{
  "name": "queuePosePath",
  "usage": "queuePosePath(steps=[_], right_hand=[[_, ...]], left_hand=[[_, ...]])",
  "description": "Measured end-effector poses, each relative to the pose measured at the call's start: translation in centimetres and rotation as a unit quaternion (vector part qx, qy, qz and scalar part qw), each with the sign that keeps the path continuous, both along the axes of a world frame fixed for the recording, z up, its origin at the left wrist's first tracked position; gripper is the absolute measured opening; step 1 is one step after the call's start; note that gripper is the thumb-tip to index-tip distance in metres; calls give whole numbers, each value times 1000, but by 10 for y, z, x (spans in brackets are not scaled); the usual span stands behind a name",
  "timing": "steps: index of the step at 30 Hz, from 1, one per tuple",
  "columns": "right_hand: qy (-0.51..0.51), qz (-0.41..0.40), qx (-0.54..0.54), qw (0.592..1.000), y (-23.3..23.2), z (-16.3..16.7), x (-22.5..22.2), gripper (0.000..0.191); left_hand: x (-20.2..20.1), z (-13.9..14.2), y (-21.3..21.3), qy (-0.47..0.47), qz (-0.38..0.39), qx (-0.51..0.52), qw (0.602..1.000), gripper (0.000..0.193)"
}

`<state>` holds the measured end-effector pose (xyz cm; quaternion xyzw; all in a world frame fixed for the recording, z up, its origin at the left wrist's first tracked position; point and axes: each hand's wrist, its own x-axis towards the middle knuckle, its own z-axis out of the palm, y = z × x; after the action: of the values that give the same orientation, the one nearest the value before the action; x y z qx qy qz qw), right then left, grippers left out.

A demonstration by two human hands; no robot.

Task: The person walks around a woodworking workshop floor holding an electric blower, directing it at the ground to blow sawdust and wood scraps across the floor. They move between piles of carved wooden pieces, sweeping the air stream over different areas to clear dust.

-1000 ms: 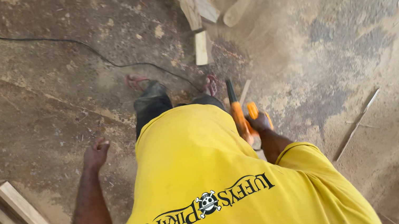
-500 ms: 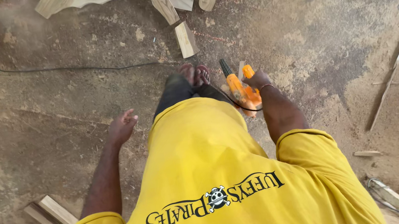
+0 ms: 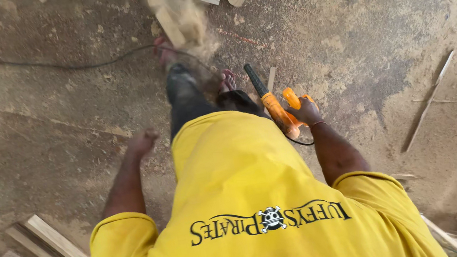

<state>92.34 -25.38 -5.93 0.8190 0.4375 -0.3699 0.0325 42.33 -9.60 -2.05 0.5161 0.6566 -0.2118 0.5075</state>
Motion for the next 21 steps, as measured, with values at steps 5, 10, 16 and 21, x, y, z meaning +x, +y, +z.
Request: queuePosePath(steps=[5,10,16,21], right_hand=[[9,-41,180,983,-20,-5,-33,91],[-12,-169,-133,977,-51,-12,-75,74],[135,-247,-228,932,-62,-9,-121,60],[6,-58,-89,994,-52,-20,-191,73]], left_hand=[[-6,13,20,-123,122,98,980,63],[-56,7,8,-103,24,128,986,57],[-151,-1,-12,-32,-65,78,994,52],[-206,1,2,1,-92,68,993,62]])
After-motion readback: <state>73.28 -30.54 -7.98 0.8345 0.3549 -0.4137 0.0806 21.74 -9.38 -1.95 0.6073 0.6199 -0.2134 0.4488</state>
